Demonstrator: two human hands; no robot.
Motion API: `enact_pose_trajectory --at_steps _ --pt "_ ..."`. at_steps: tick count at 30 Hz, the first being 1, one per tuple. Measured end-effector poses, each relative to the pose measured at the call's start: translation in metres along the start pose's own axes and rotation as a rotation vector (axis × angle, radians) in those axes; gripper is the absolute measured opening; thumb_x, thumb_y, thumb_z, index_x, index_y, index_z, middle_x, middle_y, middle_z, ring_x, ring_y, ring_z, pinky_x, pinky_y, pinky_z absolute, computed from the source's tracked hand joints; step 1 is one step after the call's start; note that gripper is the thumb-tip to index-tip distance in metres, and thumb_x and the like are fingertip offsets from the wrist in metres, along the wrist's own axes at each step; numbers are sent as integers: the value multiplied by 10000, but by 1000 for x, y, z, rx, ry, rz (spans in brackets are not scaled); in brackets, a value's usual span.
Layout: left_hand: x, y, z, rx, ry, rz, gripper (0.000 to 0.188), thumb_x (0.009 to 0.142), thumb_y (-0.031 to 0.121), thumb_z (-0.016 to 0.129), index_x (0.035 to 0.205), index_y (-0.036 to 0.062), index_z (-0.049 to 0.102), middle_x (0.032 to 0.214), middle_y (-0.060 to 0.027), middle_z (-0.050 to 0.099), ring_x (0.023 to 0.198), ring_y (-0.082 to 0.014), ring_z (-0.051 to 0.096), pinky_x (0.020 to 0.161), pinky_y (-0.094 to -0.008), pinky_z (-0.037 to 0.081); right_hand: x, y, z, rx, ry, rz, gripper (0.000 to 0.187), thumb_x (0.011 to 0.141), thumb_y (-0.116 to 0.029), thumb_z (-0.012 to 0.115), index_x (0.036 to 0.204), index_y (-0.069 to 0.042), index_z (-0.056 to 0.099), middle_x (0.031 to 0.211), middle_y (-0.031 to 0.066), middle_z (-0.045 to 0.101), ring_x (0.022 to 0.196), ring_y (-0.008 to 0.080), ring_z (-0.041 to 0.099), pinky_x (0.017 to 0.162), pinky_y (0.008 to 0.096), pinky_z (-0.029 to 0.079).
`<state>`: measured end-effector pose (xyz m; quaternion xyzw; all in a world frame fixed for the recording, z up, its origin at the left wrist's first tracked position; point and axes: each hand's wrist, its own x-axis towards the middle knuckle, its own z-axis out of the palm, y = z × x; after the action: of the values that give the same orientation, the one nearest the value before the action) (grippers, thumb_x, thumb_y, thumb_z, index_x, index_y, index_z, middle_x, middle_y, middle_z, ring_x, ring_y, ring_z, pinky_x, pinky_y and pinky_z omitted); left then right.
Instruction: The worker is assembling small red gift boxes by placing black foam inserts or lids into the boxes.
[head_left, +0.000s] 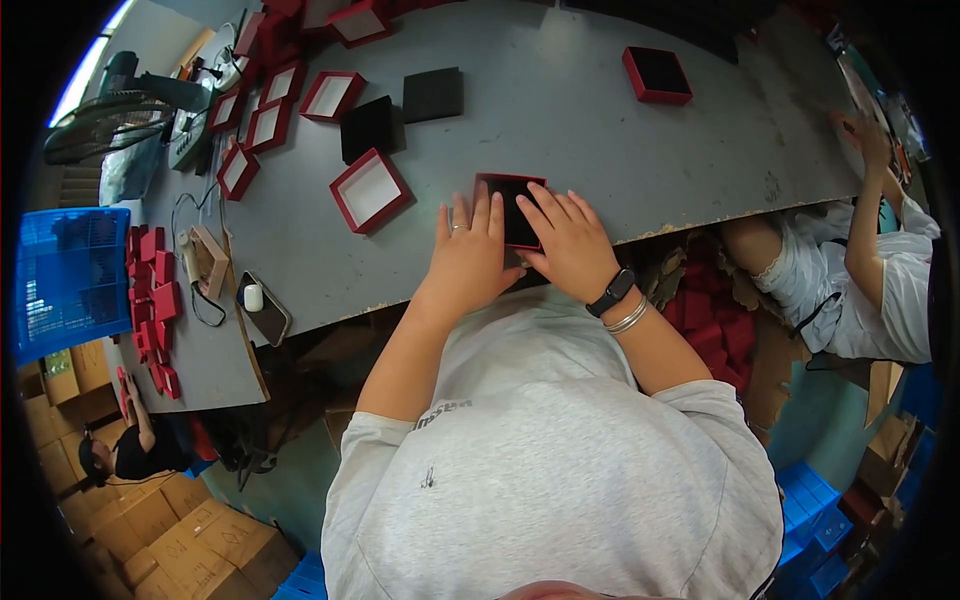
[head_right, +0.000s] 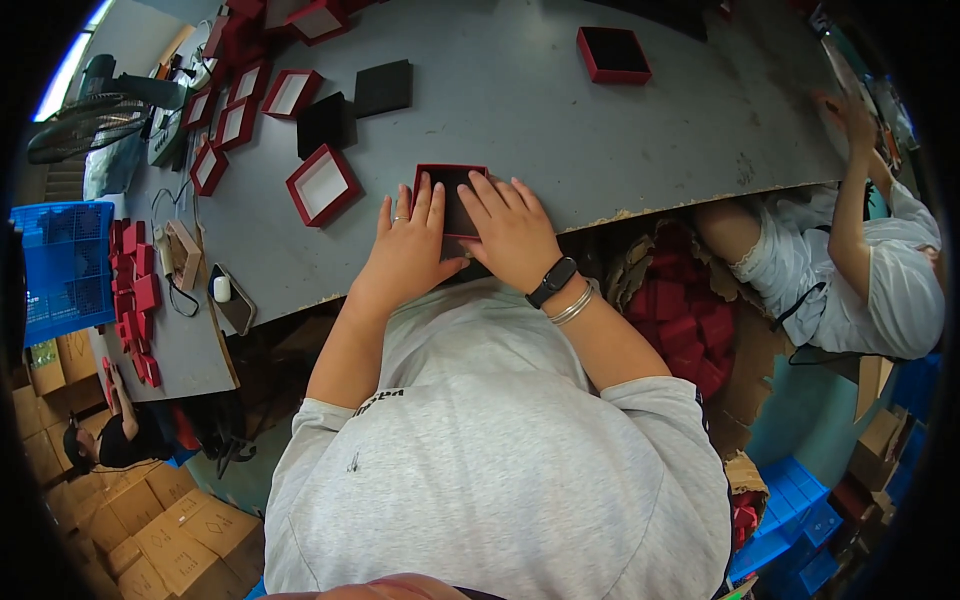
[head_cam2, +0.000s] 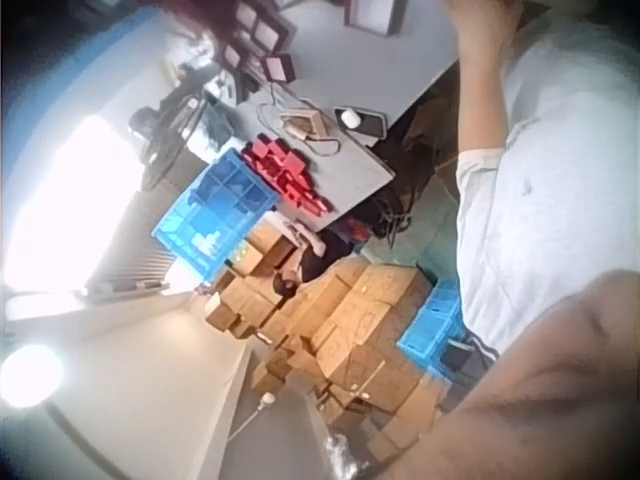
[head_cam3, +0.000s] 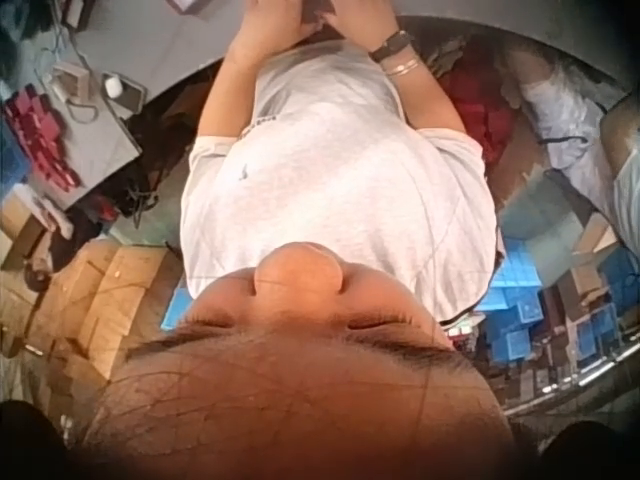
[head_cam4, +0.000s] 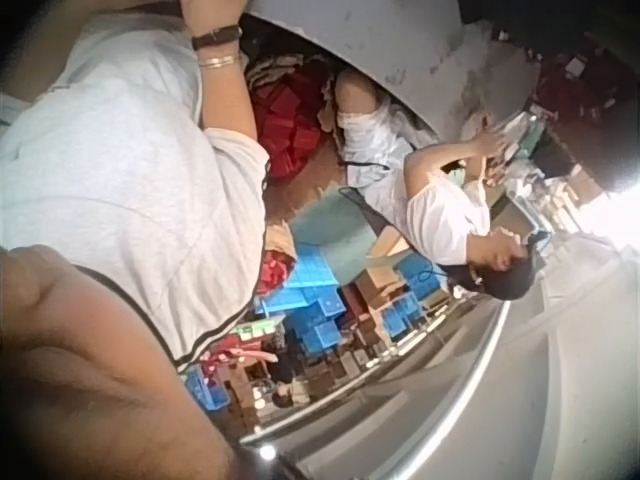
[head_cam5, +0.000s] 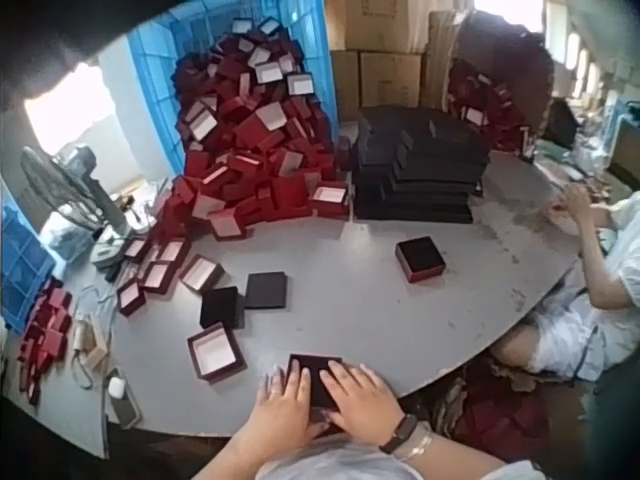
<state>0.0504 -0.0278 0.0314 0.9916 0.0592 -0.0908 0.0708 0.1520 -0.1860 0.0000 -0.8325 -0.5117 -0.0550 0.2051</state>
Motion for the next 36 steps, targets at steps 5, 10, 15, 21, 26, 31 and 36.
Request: enact_pose_trajectory --at_steps 5,10,15,21,26,31,36 --pt "2 1 -2 30 -28 -8 1057 779 477 790 1526 -66 277 1581 -303 276 1410 -528 348 1156 -598 288 -6 -1 5 4 54 -93 515 810 -269 747 1256 -35 640 1312 86 622 1110 238 591 1074 422 420" --pt "-1 1 3 33 -5 -7 1042 791 477 780 1524 -69 280 1582 -301 275 1399 -533 361 1149 -600 301 -15 -4 13 88 150 -150 359 803 -163 727 1137 -40 682 1149 68 676 993 246 612 968 404 475" --pt "-1 2 4 27 1 -10 1051 801 477 772 1521 -92 260 1584 -311 259 1409 -530 347 1141 -611 306 -16 -7 15 187 177 -148 219 802 -111 726 1006 -56 670 989 64 649 914 263 605 859 404 496" --pt "-17 -22 -4 -132 305 130 724 820 373 781 1434 83 529 1544 -158 433 1472 -418 305 1197 -546 213 -14 3 9 173 211 -95 162 809 -102 664 967 -61 663 933 52 622 882 244 593 804 363 500" --pt "-46 -96 -6 -253 809 -338 589 821 332 794 1359 172 615 1471 -113 518 1432 -371 348 1175 -531 233 -14 64 -21 59 338 186 232 872 -72 682 1104 -58 679 1043 96 627 941 310 594 825 405 507" --pt "-48 -126 37 -477 713 -535 397 822 275 804 1189 164 701 1478 -188 479 1430 -399 319 1144 -519 286 -20 128 -42 -102 537 532 429 903 -126 674 1312 -28 587 1317 190 551 1200 384 560 1003 460 478" --pt "-40 -109 45 -414 695 -319 185 763 215 837 892 133 733 1461 -110 522 1430 -404 323 1138 -510 290 12 95 -36 90 447 377 414 878 -96 689 1275 -27 597 1291 176 560 1191 370 569 1008 443 477"
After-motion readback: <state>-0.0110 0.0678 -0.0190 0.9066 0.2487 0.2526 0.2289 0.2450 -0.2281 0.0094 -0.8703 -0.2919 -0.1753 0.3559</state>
